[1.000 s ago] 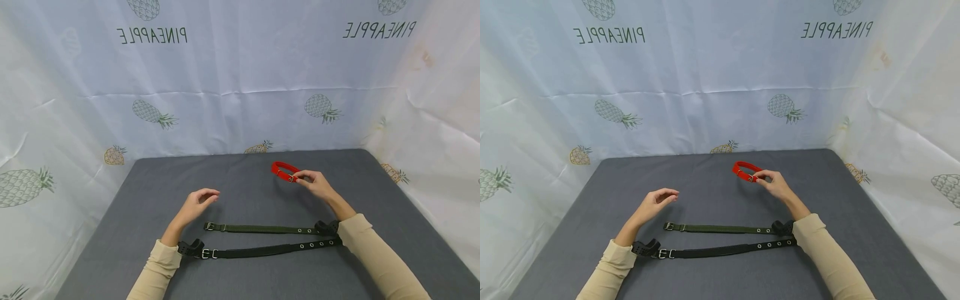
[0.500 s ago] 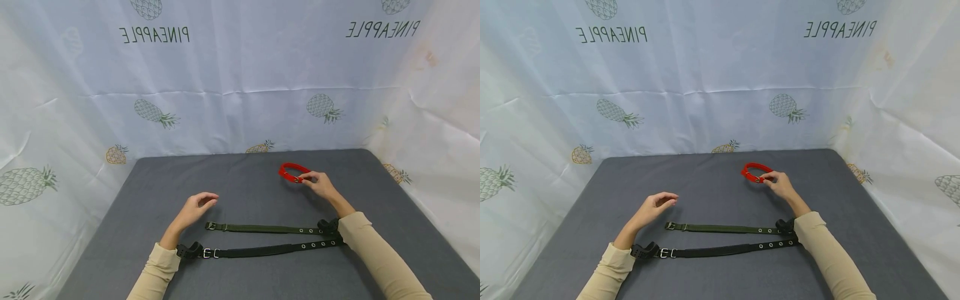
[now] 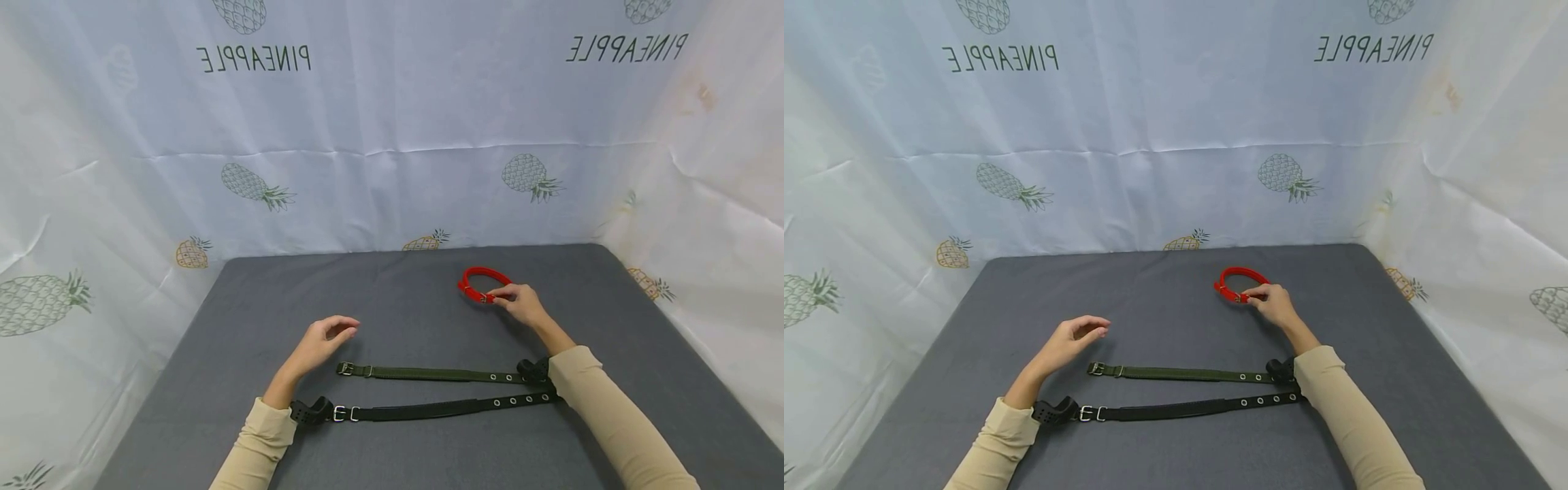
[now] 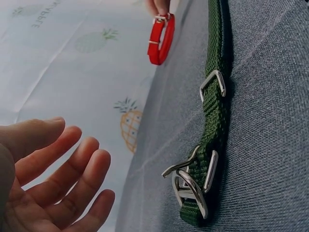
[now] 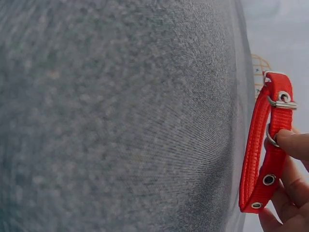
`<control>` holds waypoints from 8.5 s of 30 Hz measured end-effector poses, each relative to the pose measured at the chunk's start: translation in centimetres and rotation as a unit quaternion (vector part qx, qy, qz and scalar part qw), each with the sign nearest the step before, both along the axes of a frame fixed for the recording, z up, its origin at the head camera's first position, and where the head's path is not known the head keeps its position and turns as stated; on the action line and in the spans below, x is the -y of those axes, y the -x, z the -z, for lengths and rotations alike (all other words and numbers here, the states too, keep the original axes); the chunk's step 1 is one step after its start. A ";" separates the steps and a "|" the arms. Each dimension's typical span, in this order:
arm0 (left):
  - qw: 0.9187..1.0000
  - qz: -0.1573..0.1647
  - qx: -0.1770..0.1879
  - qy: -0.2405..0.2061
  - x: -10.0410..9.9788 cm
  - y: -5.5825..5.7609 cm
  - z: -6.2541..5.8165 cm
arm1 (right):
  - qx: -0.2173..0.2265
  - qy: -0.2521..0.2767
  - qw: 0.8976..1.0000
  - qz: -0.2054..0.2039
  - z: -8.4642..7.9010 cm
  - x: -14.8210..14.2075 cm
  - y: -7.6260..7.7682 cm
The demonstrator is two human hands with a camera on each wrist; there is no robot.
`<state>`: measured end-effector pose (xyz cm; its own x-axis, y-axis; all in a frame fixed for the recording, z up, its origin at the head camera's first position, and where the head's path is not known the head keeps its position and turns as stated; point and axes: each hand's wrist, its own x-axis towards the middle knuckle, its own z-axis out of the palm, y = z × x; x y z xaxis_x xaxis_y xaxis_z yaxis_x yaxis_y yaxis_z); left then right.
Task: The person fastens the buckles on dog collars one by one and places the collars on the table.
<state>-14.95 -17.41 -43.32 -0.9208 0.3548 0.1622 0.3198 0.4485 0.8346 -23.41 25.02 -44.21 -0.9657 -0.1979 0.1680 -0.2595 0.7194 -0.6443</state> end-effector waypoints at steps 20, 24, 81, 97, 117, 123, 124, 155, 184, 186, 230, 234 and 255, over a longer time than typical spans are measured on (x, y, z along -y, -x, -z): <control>1.000 -0.002 -0.003 0.001 -0.1 0.1 -0.2 | 0.057 -0.042 0.998 0.002 0.2 0.0 0.2; 1.000 -0.003 -0.007 0.001 -0.2 0.0 -0.4 | 0.063 -0.041 0.997 -0.001 0.2 -0.1 0.2; 0.991 0.063 -0.027 0.115 1.4 -1.0 1.6 | 0.041 0.046 0.975 -0.216 0.7 -8.7 -10.3; 0.985 0.077 -0.049 0.143 1.5 -0.7 1.6 | 0.059 0.001 0.980 -0.188 0.3 -8.2 -9.5; 0.991 0.017 -0.032 0.132 2.3 0.3 -0.8 | 0.072 -0.008 0.987 -0.145 -2.9 -7.3 -8.0; 0.993 -0.002 -0.001 0.118 1.9 0.5 -1.6 | 0.038 0.001 0.995 -0.088 -3.5 -7.1 -7.8; 0.993 -0.004 0.001 0.114 1.8 0.6 -1.7 | 0.035 0.004 0.996 -0.078 -3.6 -7.0 -7.7; 0.967 -0.069 -0.243 -0.044 -4.1 1.0 -4.7 | -0.083 0.377 0.922 -0.023 -5.7 3.2 -7.1; 0.948 0.075 -0.161 -0.266 -8.4 2.0 -5.8 | 0.034 0.341 0.929 -0.139 -7.3 9.9 -6.3; 0.942 0.089 -0.141 -0.292 -8.7 2.0 -5.6 | 0.037 0.341 0.928 -0.148 -7.2 10.0 -6.3; 0.962 0.041 -0.182 -0.198 -10.7 -0.1 -7.3 | 0.020 0.341 0.928 -0.152 -10.1 10.0 -8.9; 0.965 0.042 -0.196 -0.167 -10.4 -0.2 -7.6 | 0.016 0.342 0.926 -0.156 -10.1 10.0 -9.0; 0.973 0.068 -0.200 -0.088 -9.6 -0.6 -8.1 | 0.027 0.331 0.925 -0.182 -10.1 10.3 -9.0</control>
